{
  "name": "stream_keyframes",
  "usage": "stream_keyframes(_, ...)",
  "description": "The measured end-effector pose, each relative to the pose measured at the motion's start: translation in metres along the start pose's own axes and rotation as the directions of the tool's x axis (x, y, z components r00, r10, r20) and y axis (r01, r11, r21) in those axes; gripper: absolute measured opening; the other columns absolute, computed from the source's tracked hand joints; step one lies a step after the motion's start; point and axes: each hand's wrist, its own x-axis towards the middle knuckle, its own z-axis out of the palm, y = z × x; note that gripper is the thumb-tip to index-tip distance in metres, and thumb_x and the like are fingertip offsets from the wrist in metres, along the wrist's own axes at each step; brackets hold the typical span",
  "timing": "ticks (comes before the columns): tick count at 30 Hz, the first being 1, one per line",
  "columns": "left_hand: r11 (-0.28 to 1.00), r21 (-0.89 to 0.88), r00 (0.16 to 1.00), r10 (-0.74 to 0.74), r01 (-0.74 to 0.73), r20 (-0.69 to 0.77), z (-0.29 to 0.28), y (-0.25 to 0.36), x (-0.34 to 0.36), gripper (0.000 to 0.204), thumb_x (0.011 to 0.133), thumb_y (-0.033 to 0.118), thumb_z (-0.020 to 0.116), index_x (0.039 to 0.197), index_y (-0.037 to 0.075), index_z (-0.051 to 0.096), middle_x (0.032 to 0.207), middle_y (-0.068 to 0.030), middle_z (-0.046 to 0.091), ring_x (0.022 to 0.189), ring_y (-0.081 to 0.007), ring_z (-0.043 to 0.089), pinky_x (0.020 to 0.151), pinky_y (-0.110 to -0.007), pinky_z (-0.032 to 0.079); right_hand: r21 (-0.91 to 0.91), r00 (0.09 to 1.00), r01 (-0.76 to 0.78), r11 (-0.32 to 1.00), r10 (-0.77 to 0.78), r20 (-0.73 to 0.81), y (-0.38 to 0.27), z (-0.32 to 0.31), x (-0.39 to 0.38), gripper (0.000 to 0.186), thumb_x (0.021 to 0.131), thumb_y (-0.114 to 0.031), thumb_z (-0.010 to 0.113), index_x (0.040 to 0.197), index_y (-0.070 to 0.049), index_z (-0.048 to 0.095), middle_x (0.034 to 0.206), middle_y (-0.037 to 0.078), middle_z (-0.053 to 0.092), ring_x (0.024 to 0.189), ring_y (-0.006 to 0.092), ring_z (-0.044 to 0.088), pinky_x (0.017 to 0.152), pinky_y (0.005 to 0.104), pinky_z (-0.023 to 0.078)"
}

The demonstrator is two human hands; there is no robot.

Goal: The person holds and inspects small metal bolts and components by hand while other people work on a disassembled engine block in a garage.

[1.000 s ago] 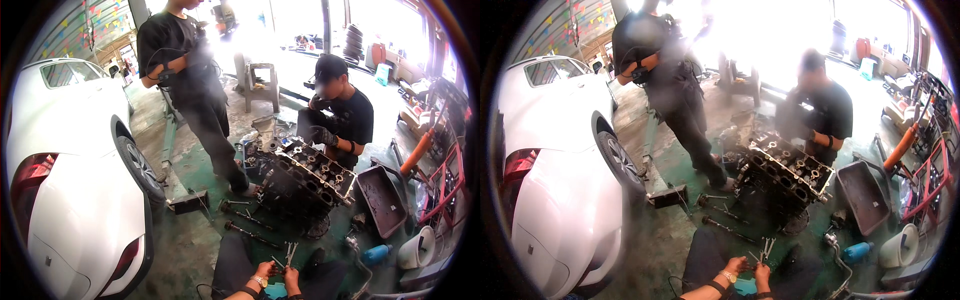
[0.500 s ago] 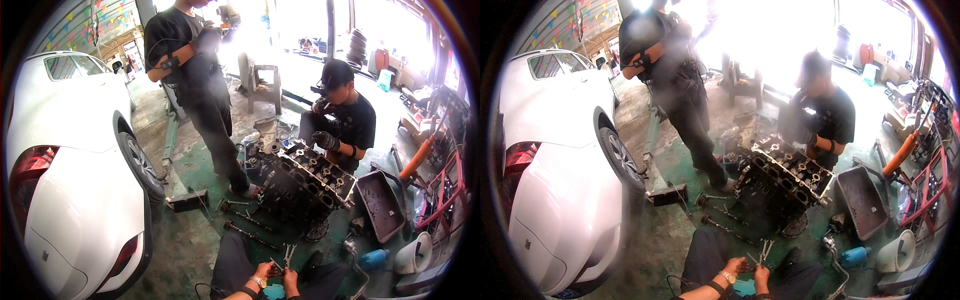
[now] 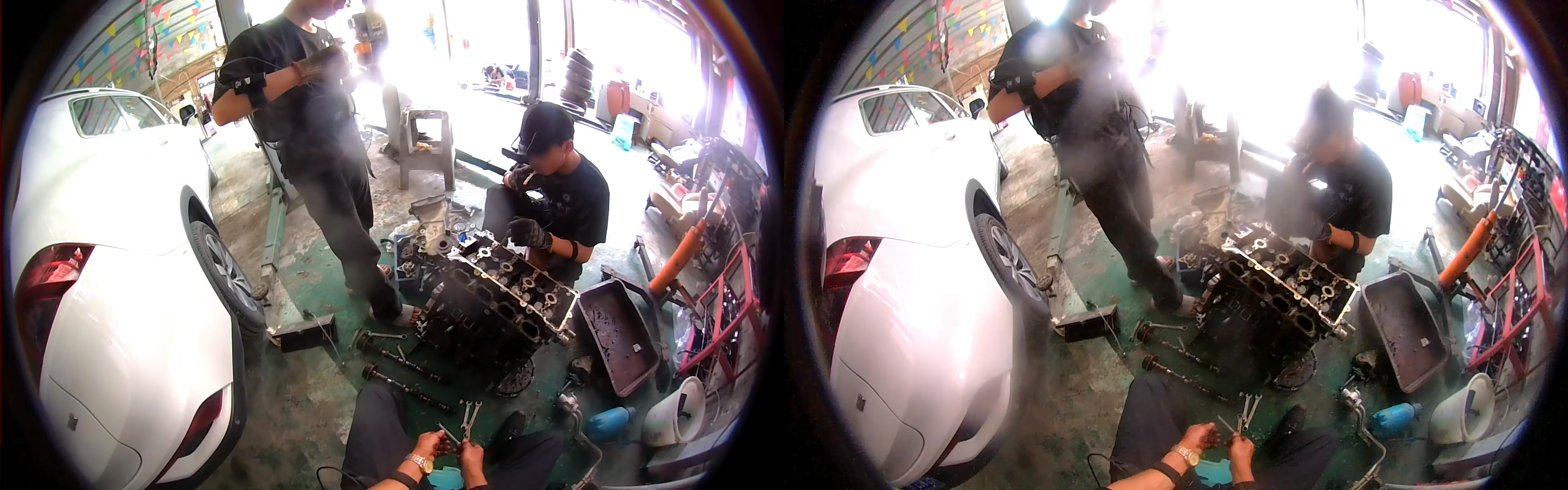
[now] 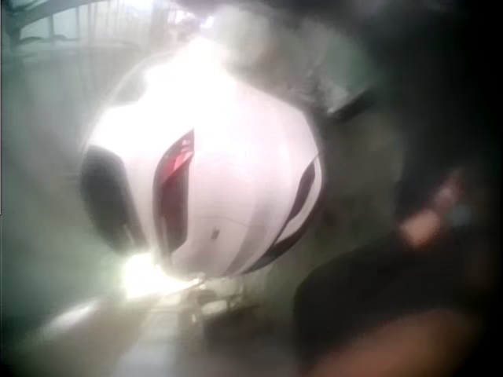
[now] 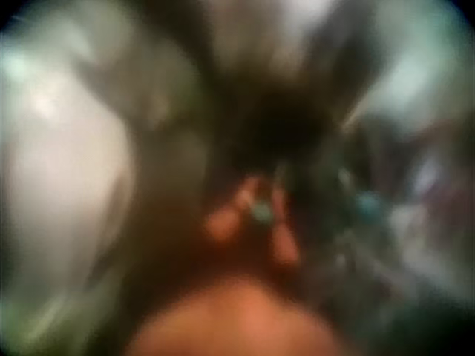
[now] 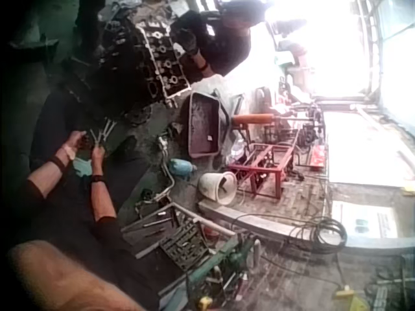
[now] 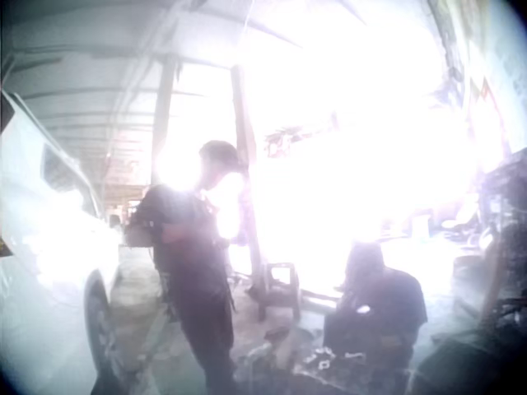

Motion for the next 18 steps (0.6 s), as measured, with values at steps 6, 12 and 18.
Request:
stream_keyframes(6,1.000,0.028,1.000,-0.006,0.005,0.012,-0.0046,-0.0006,0.0032,0.025,0.093,0.027,0.060,0.095,0.003,0.060,0.084,-0.0124,0.067,0.071,-0.0256,0.065,0.065,-0.039,0.054,0.042,1.000,-0.007,0.999,0.006,0.018,-0.0063,-0.0002,-0.0072,0.028,0.092,-0.023,0.056,0.083,0.003,0.061,0.067,0.010,0.065,0.052,0.0165,0.058,0.045,0.0313,0.043)
stream_keyframes(12,1.000,0.019,1.000,-0.024,0.024,0.010,-0.0053,-0.0013,0.0033,0.025,0.092,0.028,0.060,0.094,0.004,0.060,0.084,-0.0114,0.067,0.069,-0.0252,0.065,0.064,-0.039,0.054,0.057,0.999,-0.027,0.998,0.025,0.031,-0.0058,-0.0006,-0.0072,0.027,0.092,-0.023,0.057,0.084,0.002,0.061,0.066,0.009,0.065,0.051,0.0166,0.057,0.045,0.0309,0.042)
stream_keyframes(18,0.999,0.021,1.000,-0.024,0.023,0.010,-0.0053,-0.0021,0.0031,0.024,0.092,0.028,0.061,0.095,0.004,0.061,0.083,-0.0109,0.067,0.071,-0.0252,0.065,0.066,-0.038,0.054,0.062,0.999,-0.007,0.998,0.005,0.034,-0.0022,-0.0012,-0.0060,0.027,0.092,-0.023,0.056,0.082,0.002,0.060,0.065,0.008,0.063,0.051,0.0165,0.057,0.045,0.0311,0.042)
